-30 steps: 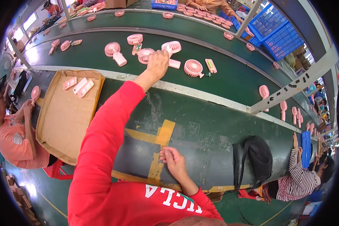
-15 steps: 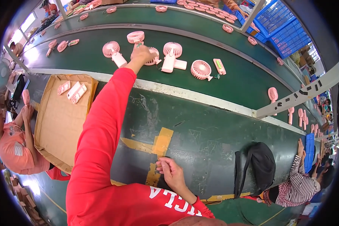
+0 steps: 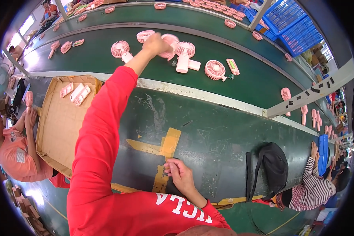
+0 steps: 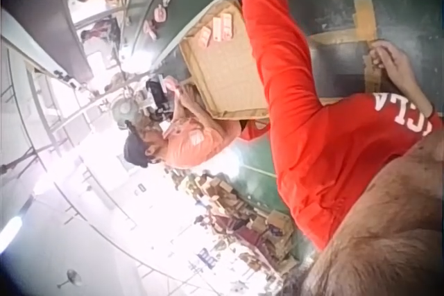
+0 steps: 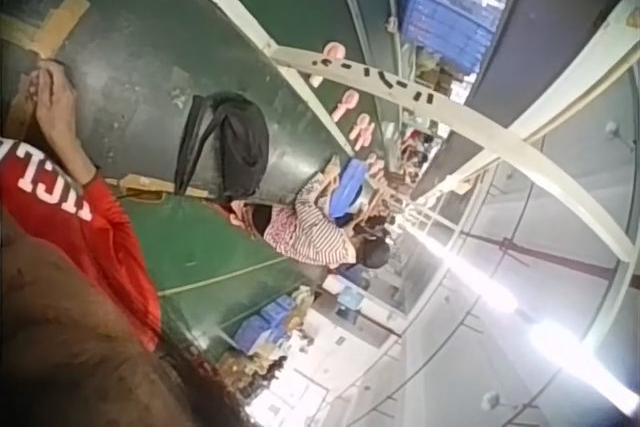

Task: The person assembles handheld fans by arranging the internal wiring and circuit board inside the handle, snapping on the handle cover, testing the fan power, and placing the completed fans onto the conveyor belt.

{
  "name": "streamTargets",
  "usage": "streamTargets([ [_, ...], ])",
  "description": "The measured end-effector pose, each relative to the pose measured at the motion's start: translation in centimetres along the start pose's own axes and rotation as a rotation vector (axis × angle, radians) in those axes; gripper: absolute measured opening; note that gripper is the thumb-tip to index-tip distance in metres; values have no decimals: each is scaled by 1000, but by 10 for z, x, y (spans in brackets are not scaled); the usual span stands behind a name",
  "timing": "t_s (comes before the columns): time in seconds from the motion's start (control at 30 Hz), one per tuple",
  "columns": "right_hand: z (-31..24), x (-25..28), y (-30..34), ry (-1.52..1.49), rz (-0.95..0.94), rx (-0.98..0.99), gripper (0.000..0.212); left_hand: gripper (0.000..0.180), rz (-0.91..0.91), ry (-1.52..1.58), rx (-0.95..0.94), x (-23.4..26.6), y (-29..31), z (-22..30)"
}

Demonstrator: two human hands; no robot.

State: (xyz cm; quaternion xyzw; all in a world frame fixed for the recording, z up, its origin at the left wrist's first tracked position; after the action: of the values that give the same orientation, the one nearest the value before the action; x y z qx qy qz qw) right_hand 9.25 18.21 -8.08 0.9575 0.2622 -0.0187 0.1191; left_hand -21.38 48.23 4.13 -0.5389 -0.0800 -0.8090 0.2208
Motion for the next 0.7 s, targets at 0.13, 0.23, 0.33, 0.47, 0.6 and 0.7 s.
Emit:
streamTargets([
  [0.13,-1,0,0,-17,-13,5,21,58,139,11,-189,62,30,53],
  [0.23,-2,0,0,-58,-28,30,22,56,162,97,-322,91,57,77],
  [0.33,1,5,-2,-270,-10,0,22,51,66,194,-411,114,93,100],
  [0.47,-23,42,-1,-291,236,171,23,48,-66,241,-479,125,144,108],
  [0.6,-65,75,21,-83,445,432,28,43,-46,535,-787,125,217,100],
  [0.7,-82,80,27,239,502,462,33,41,-47,456,-885,106,266,77],
])
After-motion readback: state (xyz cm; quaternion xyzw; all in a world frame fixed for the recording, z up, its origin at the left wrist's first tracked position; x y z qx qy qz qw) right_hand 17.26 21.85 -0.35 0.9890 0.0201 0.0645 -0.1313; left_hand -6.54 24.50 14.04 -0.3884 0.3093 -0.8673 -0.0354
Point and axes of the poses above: each hand's wrist, its own y-axis away from the middle knuckle, its own x-axis out of the back of the hand, z = x × y, the point moved 5 cm from there along -y, towards the middle knuckle, and after that the axes turned 6 degrees about -y, right-handed, at the moved point
